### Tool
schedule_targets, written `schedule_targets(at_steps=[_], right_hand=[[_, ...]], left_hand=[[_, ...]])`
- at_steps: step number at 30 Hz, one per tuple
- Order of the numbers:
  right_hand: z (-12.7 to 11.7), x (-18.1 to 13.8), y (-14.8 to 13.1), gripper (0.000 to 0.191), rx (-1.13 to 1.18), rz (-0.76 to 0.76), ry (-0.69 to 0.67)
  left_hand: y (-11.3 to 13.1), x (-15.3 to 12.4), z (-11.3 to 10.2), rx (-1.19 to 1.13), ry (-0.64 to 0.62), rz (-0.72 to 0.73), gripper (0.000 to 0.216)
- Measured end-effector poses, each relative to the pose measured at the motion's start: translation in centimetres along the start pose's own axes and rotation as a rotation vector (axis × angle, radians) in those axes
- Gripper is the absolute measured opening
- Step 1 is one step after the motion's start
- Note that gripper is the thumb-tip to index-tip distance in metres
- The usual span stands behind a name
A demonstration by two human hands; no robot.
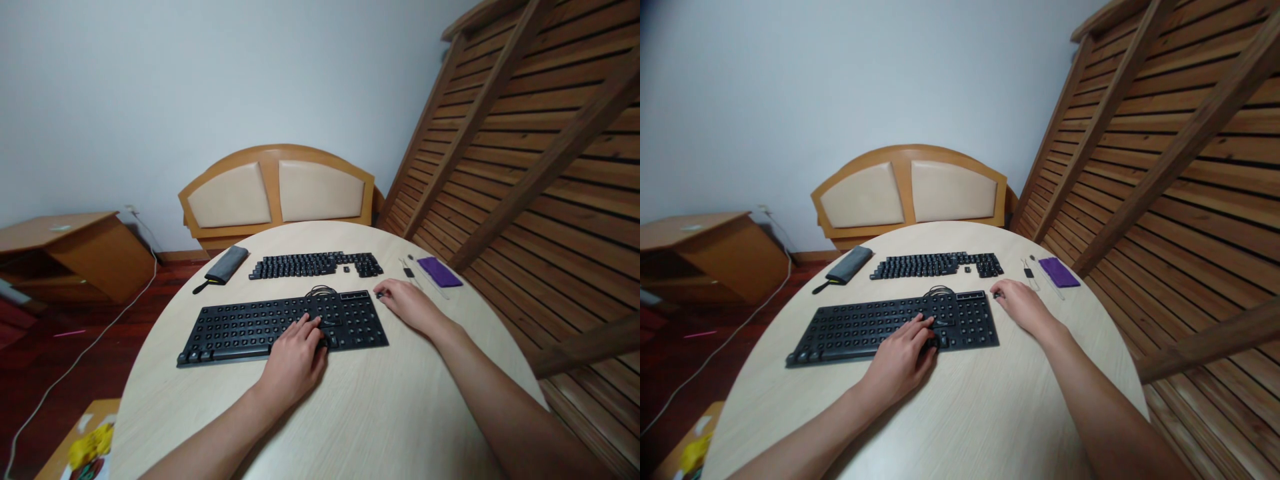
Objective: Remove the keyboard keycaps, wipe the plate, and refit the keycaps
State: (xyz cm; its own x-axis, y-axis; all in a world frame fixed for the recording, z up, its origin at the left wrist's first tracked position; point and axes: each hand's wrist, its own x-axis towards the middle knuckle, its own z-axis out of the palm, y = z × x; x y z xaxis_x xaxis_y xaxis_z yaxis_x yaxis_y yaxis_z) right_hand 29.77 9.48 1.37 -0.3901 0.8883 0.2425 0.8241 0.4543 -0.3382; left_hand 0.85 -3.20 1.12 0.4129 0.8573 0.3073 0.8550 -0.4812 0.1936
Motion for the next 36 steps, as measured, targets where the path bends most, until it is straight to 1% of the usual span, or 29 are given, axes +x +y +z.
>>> schedule_targets(at_steps=[3,5,6,7,8,10,12,14,21,26,36], right_hand=[[-0.6,-0.2,-1.0,0.024,-0.032,0.027,0.07],[-1.0,-0.3,-2.2,0.024,0.035,0.018,0.108],[-1.2,-0.4,-3.0,0.023,0.106,-0.002,0.106],[-1.2,-0.5,-3.8,0.023,0.198,-0.032,0.075],[-1.3,-0.7,-4.7,0.022,0.298,-0.069,0.013],[-1.2,-1.1,-6.3,0.02,0.433,-0.152,-0.146],[-1.0,-1.4,-7.5,0.018,0.466,-0.205,-0.242],[-0.8,-1.7,-8.3,0.018,0.469,-0.238,-0.283],[0.2,-1.8,-8.4,0.023,0.534,-0.282,-0.337],[-0.1,-1.9,-8.7,0.021,0.455,-0.296,-0.322],[-0.2,-2.2,-9.6,0.03,0.309,-0.333,-0.262]], left_hand=[[0.0,0.1,0.0,-0.009,-0.005,-0.002,0.016],[0.1,0.1,0.0,-0.012,-0.009,-0.002,0.016],[0.1,0.1,0.0,-0.012,-0.011,-0.002,0.015],[0.1,0.1,-0.1,-0.011,-0.012,-0.002,0.015],[0.2,0.1,-0.2,-0.009,-0.011,-0.003,0.015],[0.2,0.1,-0.3,-0.008,-0.008,-0.004,0.015],[0.2,0.1,-0.3,-0.009,-0.004,-0.005,0.015],[0.2,0.1,-0.3,-0.006,-0.004,-0.004,0.015],[0.1,0.1,-0.2,-0.002,-0.016,-0.01,0.016],[0.1,0.0,-0.2,-0.013,-0.004,-0.004,0.015],[0.3,0.1,-0.3,0.004,-0.003,-0.002,0.015]])
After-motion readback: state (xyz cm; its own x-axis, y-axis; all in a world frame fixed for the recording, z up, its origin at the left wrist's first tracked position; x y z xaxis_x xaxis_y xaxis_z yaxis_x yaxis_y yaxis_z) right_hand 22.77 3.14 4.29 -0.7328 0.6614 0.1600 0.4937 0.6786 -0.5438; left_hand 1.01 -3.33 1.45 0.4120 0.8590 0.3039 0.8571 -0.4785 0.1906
